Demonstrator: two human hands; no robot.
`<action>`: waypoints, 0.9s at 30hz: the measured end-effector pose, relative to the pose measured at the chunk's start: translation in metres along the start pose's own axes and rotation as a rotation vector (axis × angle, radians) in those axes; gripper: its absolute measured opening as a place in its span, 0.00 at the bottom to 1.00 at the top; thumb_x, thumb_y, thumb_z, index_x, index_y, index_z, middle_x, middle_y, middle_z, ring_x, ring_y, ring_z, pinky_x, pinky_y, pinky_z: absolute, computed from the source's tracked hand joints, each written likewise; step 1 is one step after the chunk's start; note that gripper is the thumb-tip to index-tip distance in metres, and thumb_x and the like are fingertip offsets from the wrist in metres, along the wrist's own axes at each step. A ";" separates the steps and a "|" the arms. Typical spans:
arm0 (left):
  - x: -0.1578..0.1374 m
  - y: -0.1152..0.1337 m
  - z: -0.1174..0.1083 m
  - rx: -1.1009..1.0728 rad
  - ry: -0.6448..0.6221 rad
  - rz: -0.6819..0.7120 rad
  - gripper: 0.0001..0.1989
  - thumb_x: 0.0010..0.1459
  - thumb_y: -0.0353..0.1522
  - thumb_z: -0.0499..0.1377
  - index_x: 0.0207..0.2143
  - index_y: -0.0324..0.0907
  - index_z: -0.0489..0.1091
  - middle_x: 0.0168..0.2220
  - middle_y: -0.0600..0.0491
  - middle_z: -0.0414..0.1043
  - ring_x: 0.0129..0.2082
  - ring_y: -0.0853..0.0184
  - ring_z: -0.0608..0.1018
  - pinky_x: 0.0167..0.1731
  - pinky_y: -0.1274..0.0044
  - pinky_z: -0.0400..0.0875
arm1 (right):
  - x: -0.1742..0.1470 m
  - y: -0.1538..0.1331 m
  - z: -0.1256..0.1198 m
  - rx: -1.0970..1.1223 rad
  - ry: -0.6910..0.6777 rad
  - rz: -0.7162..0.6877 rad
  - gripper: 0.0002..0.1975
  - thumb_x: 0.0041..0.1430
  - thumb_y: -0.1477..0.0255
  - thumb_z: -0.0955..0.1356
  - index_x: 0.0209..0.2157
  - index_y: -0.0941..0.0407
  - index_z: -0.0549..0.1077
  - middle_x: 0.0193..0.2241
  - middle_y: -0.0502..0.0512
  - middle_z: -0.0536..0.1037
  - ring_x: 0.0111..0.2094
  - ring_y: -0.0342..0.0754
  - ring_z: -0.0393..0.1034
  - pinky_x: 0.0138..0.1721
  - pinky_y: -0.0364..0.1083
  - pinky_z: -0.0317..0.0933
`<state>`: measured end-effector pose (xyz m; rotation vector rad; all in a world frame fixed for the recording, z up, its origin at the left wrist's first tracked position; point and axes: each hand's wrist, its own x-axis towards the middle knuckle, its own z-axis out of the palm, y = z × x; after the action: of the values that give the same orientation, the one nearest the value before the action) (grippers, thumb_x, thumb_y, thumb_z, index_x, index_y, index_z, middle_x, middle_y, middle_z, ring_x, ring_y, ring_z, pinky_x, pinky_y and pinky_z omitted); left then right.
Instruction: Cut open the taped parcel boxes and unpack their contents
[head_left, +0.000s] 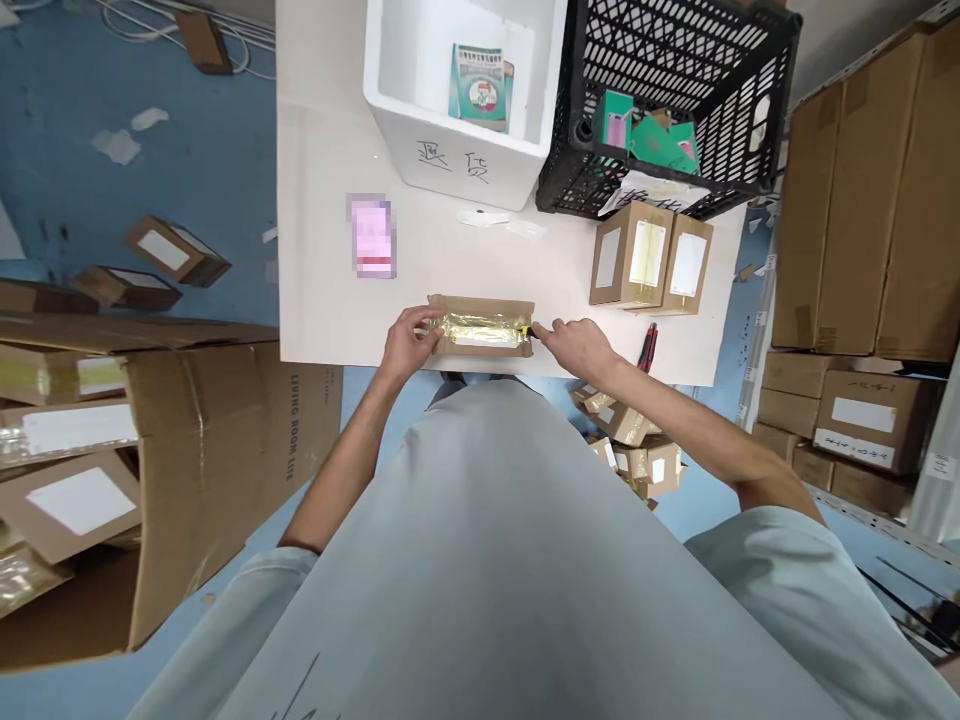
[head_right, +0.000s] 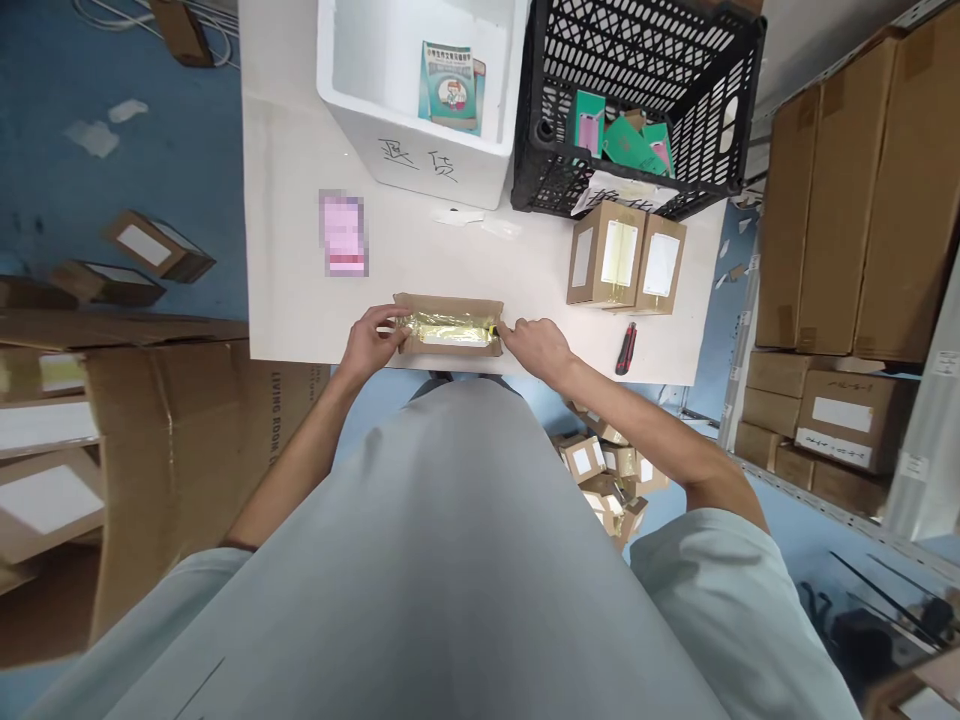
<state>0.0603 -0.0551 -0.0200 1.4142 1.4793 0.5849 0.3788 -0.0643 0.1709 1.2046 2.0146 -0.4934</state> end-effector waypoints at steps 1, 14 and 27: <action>0.000 0.002 0.001 0.005 0.000 -0.002 0.19 0.62 0.37 0.66 0.55 0.45 0.84 0.63 0.44 0.78 0.45 0.59 0.83 0.46 0.67 0.84 | 0.000 -0.003 0.000 0.013 0.016 -0.003 0.32 0.76 0.82 0.56 0.78 0.60 0.60 0.56 0.75 0.84 0.53 0.61 0.84 0.46 0.52 0.67; -0.009 0.021 0.013 0.071 0.093 -0.049 0.18 0.64 0.41 0.69 0.54 0.46 0.84 0.63 0.45 0.80 0.46 0.58 0.82 0.49 0.66 0.82 | 0.043 -0.018 0.006 0.071 0.050 -0.062 0.29 0.79 0.82 0.57 0.76 0.58 0.64 0.57 0.75 0.84 0.55 0.61 0.84 0.47 0.51 0.68; -0.012 0.028 0.030 0.088 0.079 -0.059 0.15 0.65 0.36 0.67 0.53 0.46 0.84 0.64 0.45 0.80 0.47 0.57 0.84 0.52 0.64 0.82 | 0.003 0.025 0.029 0.075 -0.017 0.033 0.28 0.77 0.83 0.58 0.72 0.59 0.69 0.53 0.73 0.86 0.54 0.61 0.84 0.45 0.52 0.64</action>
<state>0.0977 -0.0687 -0.0050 1.4233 1.6215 0.5503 0.4112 -0.0689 0.1509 1.2721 1.9749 -0.5653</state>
